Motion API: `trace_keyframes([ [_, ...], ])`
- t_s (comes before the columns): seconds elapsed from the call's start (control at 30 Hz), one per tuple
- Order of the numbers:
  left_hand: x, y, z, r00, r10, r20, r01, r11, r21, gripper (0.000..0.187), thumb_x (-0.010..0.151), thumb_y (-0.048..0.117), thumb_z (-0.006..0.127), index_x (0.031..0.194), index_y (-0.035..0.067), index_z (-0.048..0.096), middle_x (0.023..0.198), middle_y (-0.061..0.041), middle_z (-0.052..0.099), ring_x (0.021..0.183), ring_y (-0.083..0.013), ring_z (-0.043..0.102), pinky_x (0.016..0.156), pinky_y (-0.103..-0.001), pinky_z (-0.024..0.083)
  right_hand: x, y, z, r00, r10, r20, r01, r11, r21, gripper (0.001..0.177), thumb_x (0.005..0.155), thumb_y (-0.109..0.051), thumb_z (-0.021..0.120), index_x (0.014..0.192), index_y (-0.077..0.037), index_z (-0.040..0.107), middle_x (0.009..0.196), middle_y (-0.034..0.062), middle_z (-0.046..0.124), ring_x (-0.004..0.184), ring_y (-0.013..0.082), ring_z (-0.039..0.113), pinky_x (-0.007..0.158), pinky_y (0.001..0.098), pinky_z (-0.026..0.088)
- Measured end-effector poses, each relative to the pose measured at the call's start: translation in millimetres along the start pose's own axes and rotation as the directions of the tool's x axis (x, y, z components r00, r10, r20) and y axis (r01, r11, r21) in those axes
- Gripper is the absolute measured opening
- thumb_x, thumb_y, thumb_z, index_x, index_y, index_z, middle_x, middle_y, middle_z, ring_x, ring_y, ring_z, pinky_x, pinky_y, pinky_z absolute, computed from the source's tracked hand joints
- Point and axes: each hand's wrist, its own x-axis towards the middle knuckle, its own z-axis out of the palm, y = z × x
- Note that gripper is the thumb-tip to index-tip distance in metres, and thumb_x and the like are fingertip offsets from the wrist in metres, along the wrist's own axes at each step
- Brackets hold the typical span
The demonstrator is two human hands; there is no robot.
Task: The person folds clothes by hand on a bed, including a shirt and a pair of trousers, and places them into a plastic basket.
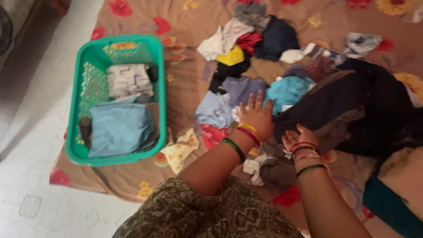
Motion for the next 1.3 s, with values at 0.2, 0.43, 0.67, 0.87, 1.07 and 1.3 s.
trace_keyframes([
  [0.2, 50, 70, 32, 0.991, 0.076, 0.113, -0.075, 0.997, -0.014, 0.079, 0.085, 0.036, 0.076, 0.149, 0.010, 0.038, 0.168, -0.023, 0.012, 0.155, -0.0452, 0.012, 0.118, -0.066, 0.018, 58, -88, -37, 0.956, -0.291, -0.023, 0.292, 0.955, 0.050, 0.053, 0.093, -0.026, 0.067, 0.141, -0.007, 0.053, 0.140, 0.0167, 0.058, 0.124, 0.0324, 0.060, 0.102, 0.0505, 0.050],
  [0.43, 101, 108, 52, 0.982, 0.085, 0.170, -0.082, 0.996, -0.027, 0.077, 0.082, 0.035, 0.079, 0.146, 0.013, 0.044, 0.167, -0.022, 0.017, 0.152, -0.0463, 0.019, 0.117, -0.062, 0.026, 83, -187, -12, 0.365, -0.887, 0.281, 0.798, 0.143, -0.585, 0.065, 0.081, -0.024, 0.080, 0.137, -0.003, 0.056, 0.125, 0.0248, 0.063, 0.113, 0.0413, 0.062, 0.095, 0.0516, 0.050],
  [0.67, 151, 115, 95, 0.952, 0.300, -0.067, -0.307, 0.941, -0.141, 0.069, 0.080, 0.033, 0.079, 0.141, 0.013, 0.055, 0.158, -0.026, 0.038, 0.141, -0.0485, 0.044, 0.115, -0.051, 0.040, 60, -142, -6, 0.352, -0.719, 0.599, 0.610, -0.309, -0.729, 0.063, 0.072, -0.020, 0.086, 0.129, -0.006, 0.064, 0.119, 0.0264, 0.068, 0.109, 0.0456, 0.063, 0.090, 0.0512, 0.051],
  [0.87, 174, 131, 108, 0.974, 0.174, 0.142, -0.165, 0.983, -0.076, 0.074, 0.079, 0.033, 0.081, 0.141, 0.014, 0.047, 0.158, -0.023, 0.037, 0.140, -0.0463, 0.041, 0.111, -0.054, 0.039, 73, -137, -24, 0.477, -0.795, 0.374, 0.764, 0.164, -0.624, 0.026, 0.081, -0.020, 0.087, 0.095, -0.002, 0.076, 0.087, 0.0169, 0.075, 0.076, 0.0284, 0.071, 0.071, 0.0381, 0.055],
  [1.07, 173, 152, 115, 0.990, 0.064, 0.127, -0.049, 0.992, -0.118, 0.099, 0.076, 0.028, 0.081, 0.157, 0.019, 0.025, 0.147, -0.024, 0.045, 0.135, -0.0477, 0.045, 0.107, -0.053, 0.043, 63, -131, -26, 0.635, -0.739, 0.223, 0.750, 0.522, -0.406, 0.017, 0.083, -0.015, 0.086, 0.084, 0.000, 0.077, 0.072, 0.0046, 0.070, 0.063, 0.0081, 0.056, 0.058, 0.0277, 0.047],
  [1.3, 166, 130, 118, 0.951, -0.086, -0.298, -0.064, 0.885, -0.462, 0.041, 0.084, 0.027, 0.076, 0.120, 0.007, 0.072, 0.106, -0.023, 0.074, 0.102, -0.0387, 0.070, 0.088, -0.047, 0.056, 5, -145, 12, 0.464, -0.774, 0.430, 0.885, 0.384, -0.264, 0.025, 0.094, -0.017, 0.084, 0.081, 0.001, 0.072, 0.073, 0.0038, 0.063, 0.067, 0.0089, 0.052, 0.062, 0.0284, 0.044],
])
